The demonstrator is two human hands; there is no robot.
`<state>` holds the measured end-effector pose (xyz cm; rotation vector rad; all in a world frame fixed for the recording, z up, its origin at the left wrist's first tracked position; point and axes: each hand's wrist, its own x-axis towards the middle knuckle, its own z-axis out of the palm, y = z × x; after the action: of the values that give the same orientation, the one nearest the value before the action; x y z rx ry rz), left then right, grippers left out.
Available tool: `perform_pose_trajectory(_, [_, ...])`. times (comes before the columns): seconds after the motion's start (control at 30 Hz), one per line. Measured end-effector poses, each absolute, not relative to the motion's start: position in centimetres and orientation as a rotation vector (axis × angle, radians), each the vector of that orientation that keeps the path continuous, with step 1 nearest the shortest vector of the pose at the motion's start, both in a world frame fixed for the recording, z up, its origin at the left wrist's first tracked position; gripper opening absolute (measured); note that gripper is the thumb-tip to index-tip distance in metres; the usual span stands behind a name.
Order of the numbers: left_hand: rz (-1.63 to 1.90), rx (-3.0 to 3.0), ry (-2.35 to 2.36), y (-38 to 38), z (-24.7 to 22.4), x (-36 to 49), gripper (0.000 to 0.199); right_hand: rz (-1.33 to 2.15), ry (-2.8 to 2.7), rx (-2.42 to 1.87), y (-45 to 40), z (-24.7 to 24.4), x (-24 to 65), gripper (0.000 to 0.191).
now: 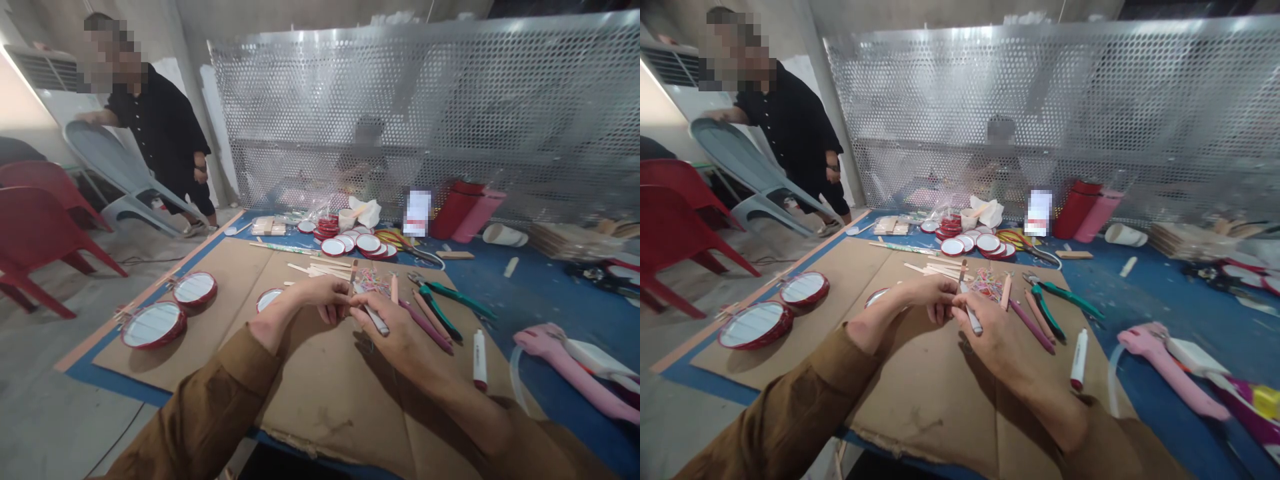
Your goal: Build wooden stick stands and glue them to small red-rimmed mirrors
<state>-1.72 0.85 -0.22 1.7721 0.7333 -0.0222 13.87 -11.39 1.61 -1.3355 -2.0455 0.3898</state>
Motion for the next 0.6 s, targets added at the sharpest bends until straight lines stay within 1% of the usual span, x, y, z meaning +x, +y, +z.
perform_pose_trajectory(0.1, [-0.031, 1.769, 0.749, 0.84, -0.24, -1.69, 0.028, 0.390, -2.050, -1.322, -11.44, 1.59, 13.94, 0.018])
perform_pose_trajectory(0.4, [-0.026, 1.757, 0.735, 0.91, -0.34, -1.73, 0.033, 0.390, -2.031, -1.368, -11.43, 1.75, 13.66, 0.013])
perform_pose_trajectory(0.6, [-0.019, 1.771, 0.734, 0.96, -0.41, -1.77, 0.034, 0.376, -2.024, -1.332, -11.38, 1.73, 13.64, 0.015])
